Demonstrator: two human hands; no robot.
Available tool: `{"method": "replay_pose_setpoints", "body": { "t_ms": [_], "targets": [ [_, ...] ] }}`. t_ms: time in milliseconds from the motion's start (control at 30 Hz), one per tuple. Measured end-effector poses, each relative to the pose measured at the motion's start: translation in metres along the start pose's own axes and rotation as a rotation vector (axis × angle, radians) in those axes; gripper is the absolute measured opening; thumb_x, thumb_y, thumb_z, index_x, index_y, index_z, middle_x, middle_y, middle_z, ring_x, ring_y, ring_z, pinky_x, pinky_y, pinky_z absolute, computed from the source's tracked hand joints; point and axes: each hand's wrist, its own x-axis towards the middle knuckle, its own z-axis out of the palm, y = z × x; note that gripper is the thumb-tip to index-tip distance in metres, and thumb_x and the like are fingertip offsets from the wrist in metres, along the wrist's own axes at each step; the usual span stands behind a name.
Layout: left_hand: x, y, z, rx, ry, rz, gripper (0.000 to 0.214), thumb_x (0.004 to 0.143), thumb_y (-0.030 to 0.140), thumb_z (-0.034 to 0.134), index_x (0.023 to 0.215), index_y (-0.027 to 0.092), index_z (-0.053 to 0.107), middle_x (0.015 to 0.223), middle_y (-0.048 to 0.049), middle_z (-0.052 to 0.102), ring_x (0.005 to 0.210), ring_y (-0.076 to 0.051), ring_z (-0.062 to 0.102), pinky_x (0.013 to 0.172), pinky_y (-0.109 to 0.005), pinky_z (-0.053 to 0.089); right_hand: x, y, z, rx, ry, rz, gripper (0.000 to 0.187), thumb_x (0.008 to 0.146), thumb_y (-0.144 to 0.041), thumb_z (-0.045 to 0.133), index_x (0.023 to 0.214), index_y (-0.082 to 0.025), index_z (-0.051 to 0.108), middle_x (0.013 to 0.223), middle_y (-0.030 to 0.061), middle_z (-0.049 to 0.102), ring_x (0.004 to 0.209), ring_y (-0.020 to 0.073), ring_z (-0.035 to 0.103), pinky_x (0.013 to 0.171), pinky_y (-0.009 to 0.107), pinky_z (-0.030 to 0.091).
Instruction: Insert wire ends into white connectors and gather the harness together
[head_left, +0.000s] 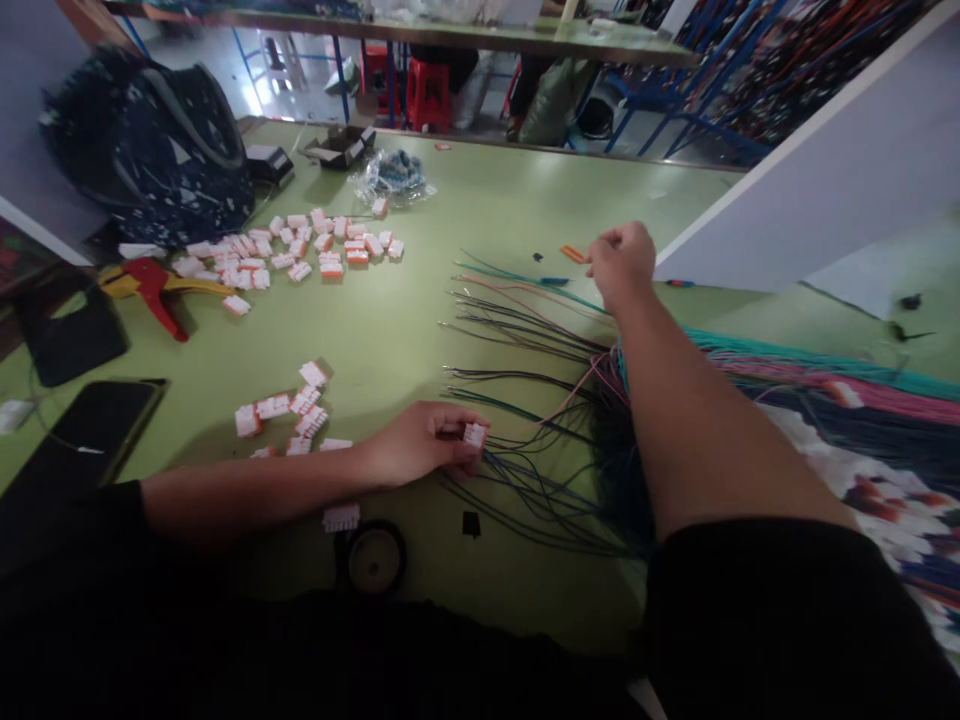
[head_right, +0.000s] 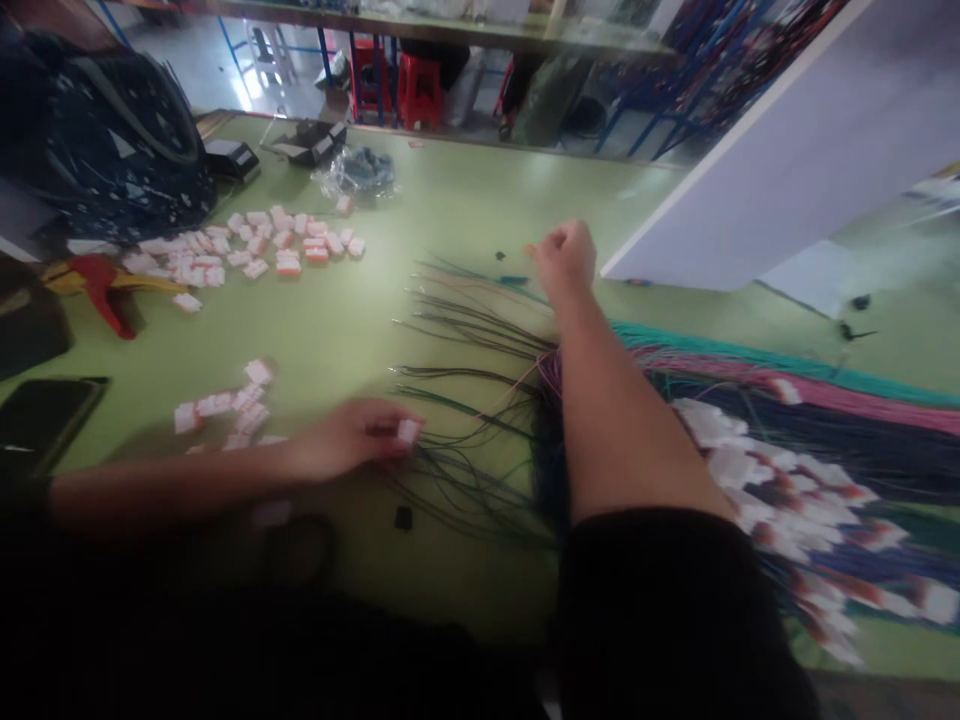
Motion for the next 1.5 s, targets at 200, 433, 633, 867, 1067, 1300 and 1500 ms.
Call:
{"method": "replay_pose_setpoints", "body": {
  "t_ms": [200, 433, 633, 867, 1067, 1300, 1500],
  "targets": [
    [-0.002, -0.001, 0.003, -0.123, 0.053, -0.002, 0.034, 0.072, 0.008, 0.06, 0.104, 0.014, 0.05, 0.072, 0.0017, 0.06, 0.062, -0.009, 0.06, 0.064, -0.026, 0.048, -0.054, -0.047, -0.048, 0.266, -0.272, -0.172, 0.02, 0.074, -0.029, 0.056, 0.082, -0.014, 0.066, 0.069, 0.0026, 0.063, 0.054, 0.0089, 0.048, 0.058, 0.026, 0.041],
    [-0.003, 0.001, 0.003, -0.071, 0.054, 0.012, 0.024, 0.073, 0.009, 0.06, 0.093, 0.014, 0.049, 0.069, 0.0032, 0.058, 0.061, -0.007, 0.059, 0.063, -0.022, 0.048, -0.13, -0.053, -0.054, 0.416, -0.694, -0.31, 0.026, 0.068, -0.04, 0.062, 0.086, -0.021, 0.064, 0.071, -0.0014, 0.064, 0.064, 0.0114, 0.056, 0.061, 0.026, 0.044],
    [-0.003, 0.0, 0.002, -0.061, 0.058, 0.047, 0.021, 0.073, 0.012, 0.06, 0.091, 0.015, 0.049, 0.069, 0.0039, 0.056, 0.063, -0.006, 0.057, 0.063, -0.022, 0.047, -0.153, -0.048, -0.04, 0.443, -0.54, -0.32, 0.018, 0.072, -0.037, 0.058, 0.072, -0.02, 0.062, 0.07, -0.0005, 0.063, 0.064, 0.0116, 0.055, 0.059, 0.024, 0.042],
    [-0.003, 0.002, 0.003, -0.064, 0.091, 0.021, 0.021, 0.074, 0.007, 0.057, 0.092, 0.014, 0.047, 0.071, 0.0034, 0.057, 0.062, -0.006, 0.058, 0.063, -0.022, 0.048, -0.181, -0.067, -0.03, 0.406, -0.39, -0.462, 0.014, 0.076, -0.023, 0.049, 0.066, -0.019, 0.057, 0.062, 0.0001, 0.058, 0.057, 0.0105, 0.049, 0.056, 0.024, 0.038],
    [-0.003, 0.001, 0.004, -0.067, 0.09, 0.051, 0.021, 0.074, 0.007, 0.057, 0.09, 0.015, 0.047, 0.069, 0.0042, 0.056, 0.061, -0.006, 0.057, 0.061, -0.02, 0.048, -0.185, -0.066, -0.028, 0.341, -0.36, -0.511, 0.015, 0.079, -0.024, 0.047, 0.07, -0.02, 0.058, 0.067, 0.0023, 0.061, 0.063, 0.0127, 0.053, 0.06, 0.025, 0.04],
    [-0.003, -0.001, 0.002, -0.039, 0.077, 0.058, 0.019, 0.074, 0.01, 0.058, 0.089, 0.015, 0.047, 0.069, 0.0032, 0.056, 0.064, -0.007, 0.058, 0.063, -0.023, 0.048, -0.182, -0.061, -0.028, 0.259, -0.347, -0.444, 0.014, 0.079, -0.021, 0.047, 0.069, -0.021, 0.057, 0.067, 0.0021, 0.061, 0.063, 0.014, 0.053, 0.059, 0.026, 0.04],
    [-0.001, -0.003, 0.001, -0.045, 0.061, 0.072, 0.018, 0.075, 0.01, 0.057, 0.088, 0.015, 0.046, 0.069, 0.0034, 0.056, 0.063, -0.007, 0.058, 0.062, -0.022, 0.047, -0.185, -0.064, -0.029, 0.177, -0.314, -0.448, 0.014, 0.076, -0.017, 0.047, 0.063, -0.022, 0.053, 0.065, 0.0025, 0.058, 0.061, 0.0146, 0.052, 0.059, 0.027, 0.039]
  ]
}}
